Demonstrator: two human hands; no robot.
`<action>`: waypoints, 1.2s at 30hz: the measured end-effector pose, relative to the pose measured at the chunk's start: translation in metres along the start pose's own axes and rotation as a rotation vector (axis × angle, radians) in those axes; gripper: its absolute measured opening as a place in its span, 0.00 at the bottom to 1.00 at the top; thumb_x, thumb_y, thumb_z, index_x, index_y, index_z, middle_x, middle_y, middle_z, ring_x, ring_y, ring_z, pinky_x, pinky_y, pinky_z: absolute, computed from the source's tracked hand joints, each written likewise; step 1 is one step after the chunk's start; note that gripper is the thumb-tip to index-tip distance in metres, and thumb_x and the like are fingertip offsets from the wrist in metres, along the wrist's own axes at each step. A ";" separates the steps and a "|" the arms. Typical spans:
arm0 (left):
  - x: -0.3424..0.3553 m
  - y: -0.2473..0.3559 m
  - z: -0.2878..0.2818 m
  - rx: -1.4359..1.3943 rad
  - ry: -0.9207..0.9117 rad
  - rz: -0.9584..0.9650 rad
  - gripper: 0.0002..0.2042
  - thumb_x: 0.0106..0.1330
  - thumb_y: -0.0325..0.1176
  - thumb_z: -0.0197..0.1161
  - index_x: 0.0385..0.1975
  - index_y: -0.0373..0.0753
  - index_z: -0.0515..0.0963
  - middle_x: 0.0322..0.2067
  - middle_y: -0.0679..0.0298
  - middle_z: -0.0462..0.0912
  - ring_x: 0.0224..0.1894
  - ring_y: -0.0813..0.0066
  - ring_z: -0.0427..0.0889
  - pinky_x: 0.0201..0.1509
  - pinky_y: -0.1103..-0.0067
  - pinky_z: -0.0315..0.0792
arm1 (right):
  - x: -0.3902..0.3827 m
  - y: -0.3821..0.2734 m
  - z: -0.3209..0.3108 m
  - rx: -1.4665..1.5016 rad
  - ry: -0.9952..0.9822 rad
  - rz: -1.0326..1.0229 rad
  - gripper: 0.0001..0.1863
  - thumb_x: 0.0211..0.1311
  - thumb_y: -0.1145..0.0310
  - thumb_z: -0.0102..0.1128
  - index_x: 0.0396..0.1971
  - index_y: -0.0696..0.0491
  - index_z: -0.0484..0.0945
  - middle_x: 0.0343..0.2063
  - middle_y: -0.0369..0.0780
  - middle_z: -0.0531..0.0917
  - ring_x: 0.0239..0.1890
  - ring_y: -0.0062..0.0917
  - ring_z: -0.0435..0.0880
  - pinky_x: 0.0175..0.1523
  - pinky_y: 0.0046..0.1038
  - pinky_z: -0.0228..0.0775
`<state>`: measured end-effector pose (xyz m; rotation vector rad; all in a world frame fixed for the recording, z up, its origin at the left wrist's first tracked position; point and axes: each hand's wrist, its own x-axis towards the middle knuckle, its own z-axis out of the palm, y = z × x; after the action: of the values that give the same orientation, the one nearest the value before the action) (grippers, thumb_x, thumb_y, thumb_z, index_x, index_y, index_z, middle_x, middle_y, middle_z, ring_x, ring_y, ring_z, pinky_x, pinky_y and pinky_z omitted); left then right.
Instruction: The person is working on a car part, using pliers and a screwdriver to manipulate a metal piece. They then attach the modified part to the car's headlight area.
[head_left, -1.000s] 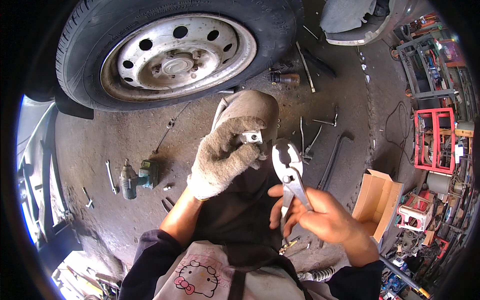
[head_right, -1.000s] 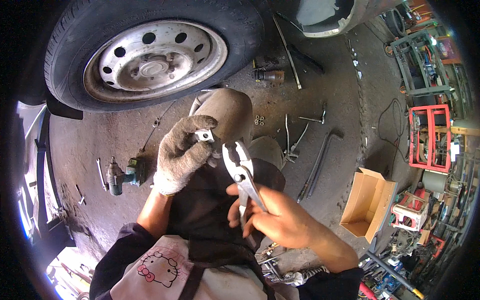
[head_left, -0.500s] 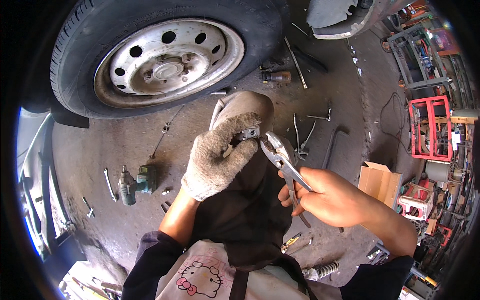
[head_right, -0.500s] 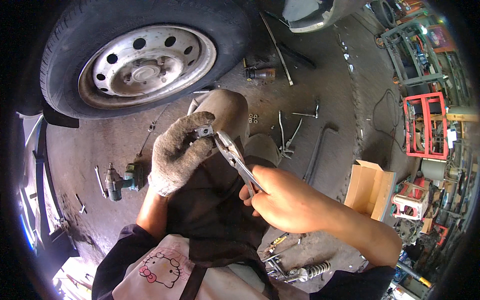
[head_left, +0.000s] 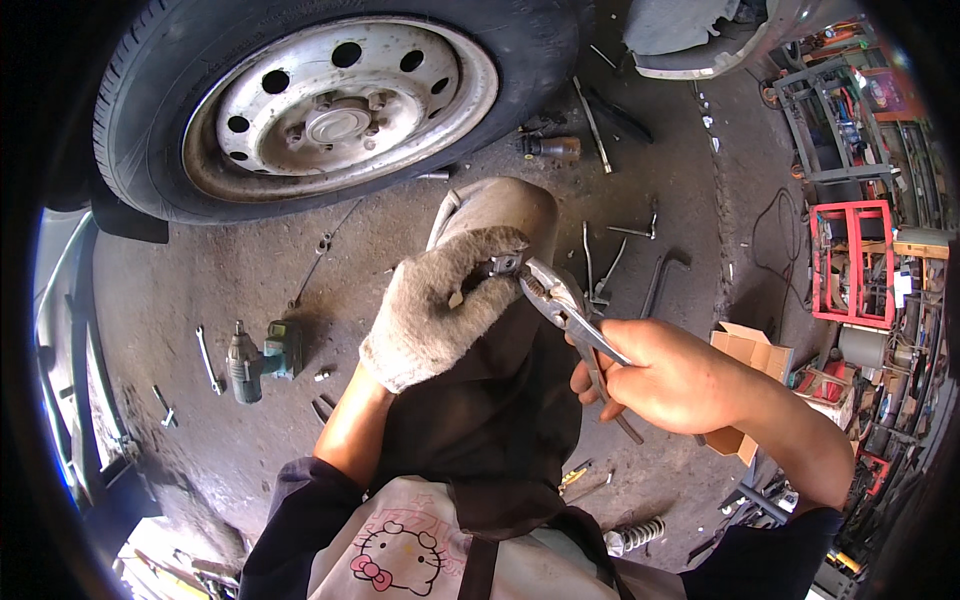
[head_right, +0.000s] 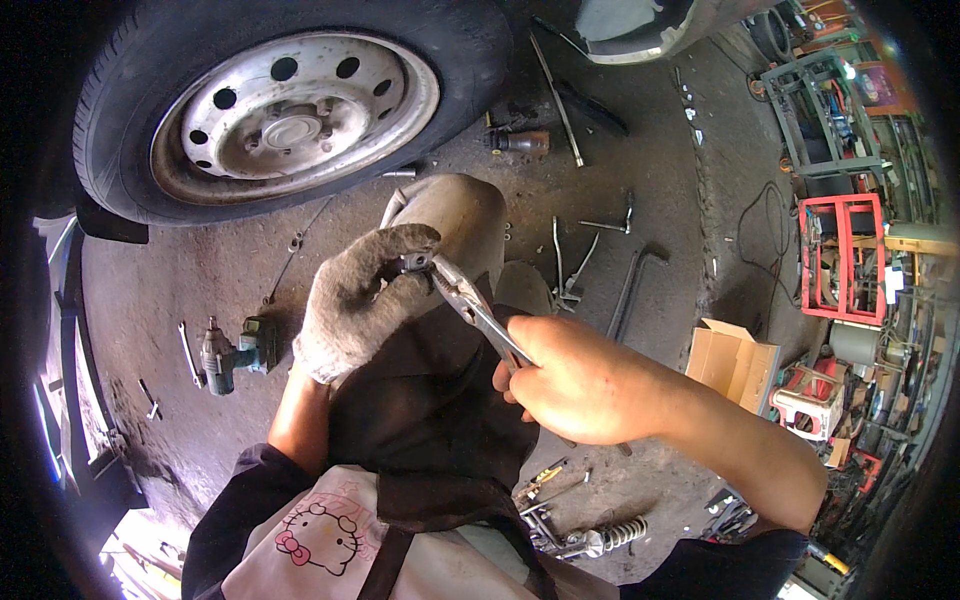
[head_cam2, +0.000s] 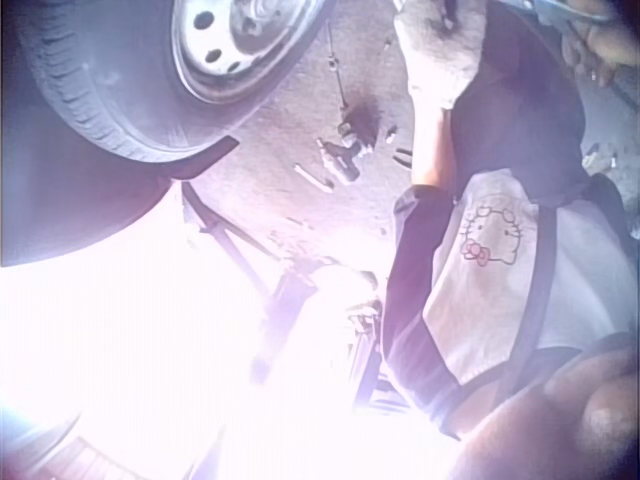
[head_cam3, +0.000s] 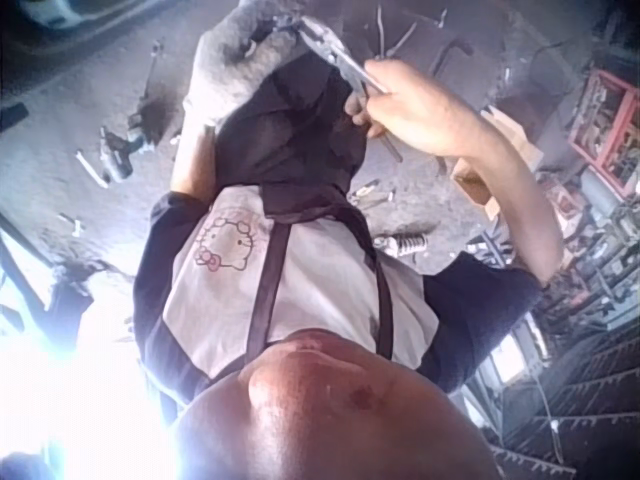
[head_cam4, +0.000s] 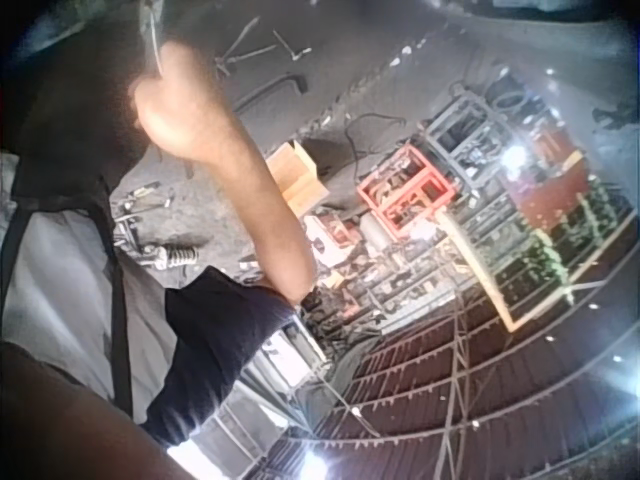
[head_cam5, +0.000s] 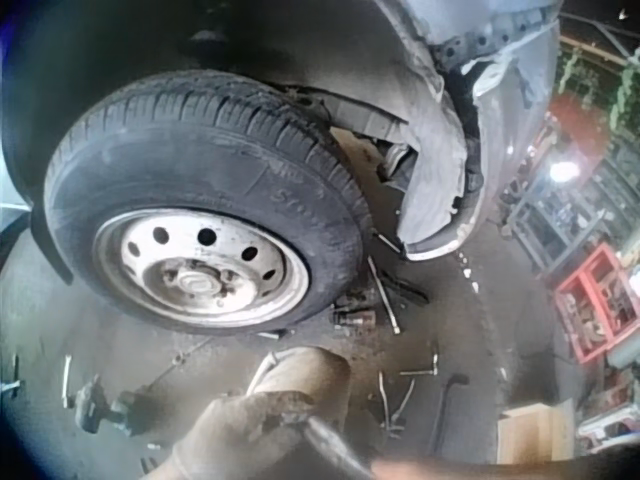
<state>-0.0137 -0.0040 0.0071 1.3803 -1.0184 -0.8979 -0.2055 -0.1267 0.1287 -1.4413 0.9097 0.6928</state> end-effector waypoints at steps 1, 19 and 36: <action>0.000 0.001 0.000 0.005 -0.001 -0.014 0.15 0.64 0.28 0.66 0.51 0.37 0.81 0.36 0.56 0.86 0.34 0.78 0.81 0.43 0.77 0.76 | 0.001 0.001 -0.001 0.007 0.014 -0.027 0.09 0.67 0.75 0.46 0.40 0.64 0.73 0.32 0.43 0.81 0.31 0.26 0.84 0.38 0.30 0.78; 0.000 -0.013 0.007 0.251 0.017 0.176 0.13 0.62 0.26 0.66 0.47 0.38 0.81 0.38 0.51 0.84 0.44 0.47 0.83 0.49 0.65 0.76 | 0.015 -0.020 -0.004 -0.264 -0.019 0.167 0.13 0.68 0.78 0.41 0.50 0.62 0.69 0.38 0.43 0.81 0.40 0.26 0.84 0.45 0.30 0.80; -0.002 -0.011 0.016 -0.279 0.136 -0.216 0.18 0.69 0.28 0.63 0.58 0.37 0.77 0.36 0.63 0.85 0.37 0.77 0.83 0.37 0.81 0.78 | 0.022 -0.007 -0.009 -0.026 0.103 -0.015 0.18 0.64 0.76 0.47 0.52 0.64 0.71 0.27 0.43 0.80 0.27 0.26 0.81 0.34 0.31 0.74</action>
<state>-0.0285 -0.0079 -0.0047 1.3082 -0.6219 -1.0463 -0.1896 -0.1389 0.1141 -1.5165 0.9718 0.6259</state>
